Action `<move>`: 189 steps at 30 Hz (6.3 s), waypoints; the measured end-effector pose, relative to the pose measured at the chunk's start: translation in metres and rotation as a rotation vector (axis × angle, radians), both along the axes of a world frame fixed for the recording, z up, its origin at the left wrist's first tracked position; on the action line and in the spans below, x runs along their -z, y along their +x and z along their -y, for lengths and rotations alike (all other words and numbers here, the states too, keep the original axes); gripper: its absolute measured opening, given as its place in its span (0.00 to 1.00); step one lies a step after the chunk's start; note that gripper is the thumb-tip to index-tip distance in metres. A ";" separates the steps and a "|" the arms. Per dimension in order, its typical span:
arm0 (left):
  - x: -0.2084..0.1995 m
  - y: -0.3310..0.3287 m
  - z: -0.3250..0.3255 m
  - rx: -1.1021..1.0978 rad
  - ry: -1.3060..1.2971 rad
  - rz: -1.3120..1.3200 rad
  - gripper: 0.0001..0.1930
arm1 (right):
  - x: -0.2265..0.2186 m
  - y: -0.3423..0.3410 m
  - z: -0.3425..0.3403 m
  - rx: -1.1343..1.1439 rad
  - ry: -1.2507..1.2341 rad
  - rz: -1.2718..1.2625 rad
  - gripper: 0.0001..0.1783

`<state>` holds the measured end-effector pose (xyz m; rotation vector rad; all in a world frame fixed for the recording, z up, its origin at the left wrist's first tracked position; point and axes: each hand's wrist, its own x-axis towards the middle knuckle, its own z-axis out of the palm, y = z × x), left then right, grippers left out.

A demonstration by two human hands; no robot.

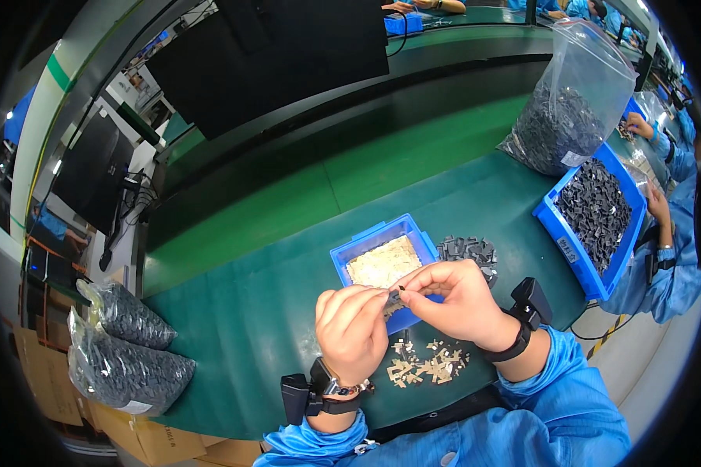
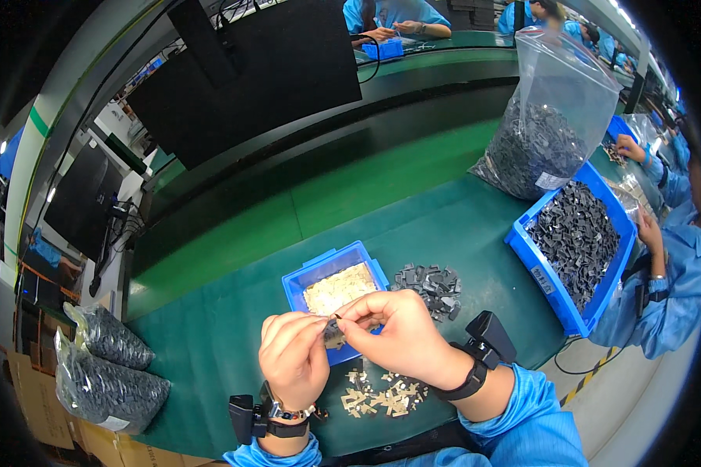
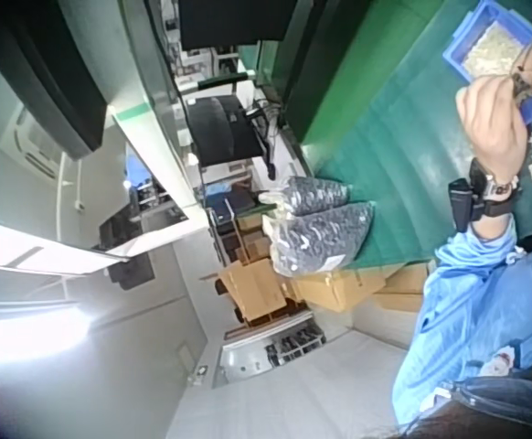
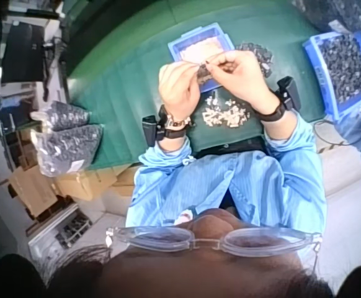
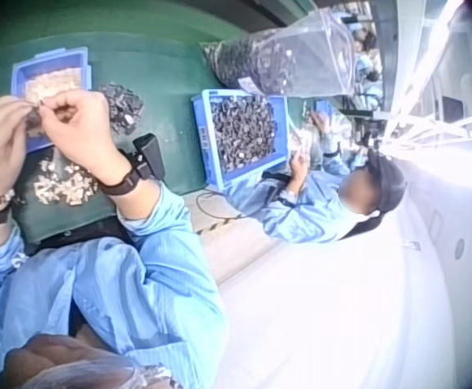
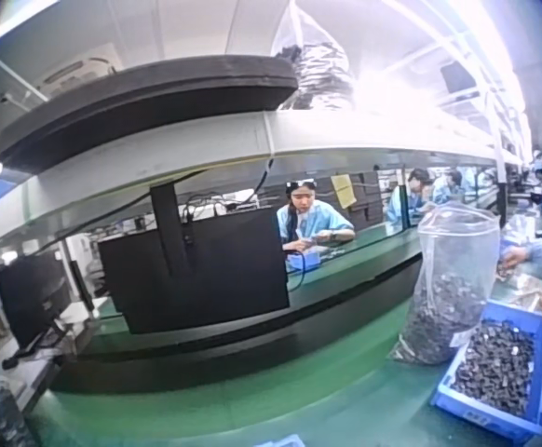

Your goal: Inspecting and sorting small plastic industrial components into a blue tray on an assembly line.

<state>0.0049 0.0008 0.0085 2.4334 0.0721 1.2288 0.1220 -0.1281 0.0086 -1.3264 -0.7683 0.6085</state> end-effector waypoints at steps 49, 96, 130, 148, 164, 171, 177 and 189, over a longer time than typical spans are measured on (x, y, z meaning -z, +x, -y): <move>0.008 -0.007 0.013 0.069 -0.175 0.104 0.08 | -0.008 0.001 0.003 -0.066 0.236 1.009 0.14; 0.007 0.000 -0.002 0.098 -0.252 0.224 0.05 | 0.024 -0.021 0.074 -0.230 -0.480 1.299 0.06; 0.004 0.000 -0.002 0.137 -0.236 0.147 0.05 | 0.017 -0.022 0.081 -0.050 -0.260 0.784 0.08; 0.010 -0.005 -0.010 0.278 -0.538 0.014 0.03 | -0.023 0.000 -0.001 0.024 0.061 0.579 0.06; 0.017 -0.002 -0.009 -0.009 -0.332 0.036 0.03 | -0.005 0.001 -0.020 0.037 0.049 0.749 0.04; 0.013 -0.001 -0.009 -0.064 -0.285 -0.043 0.03 | -0.003 0.005 -0.020 0.275 -0.032 0.960 0.03; 0.017 0.001 -0.014 -0.061 -0.342 -0.014 0.02 | 0.003 0.008 -0.013 0.210 -0.044 0.887 0.05; 0.014 0.001 -0.011 -0.029 -0.255 -0.082 0.03 | -0.002 0.006 -0.012 0.029 0.026 0.679 0.04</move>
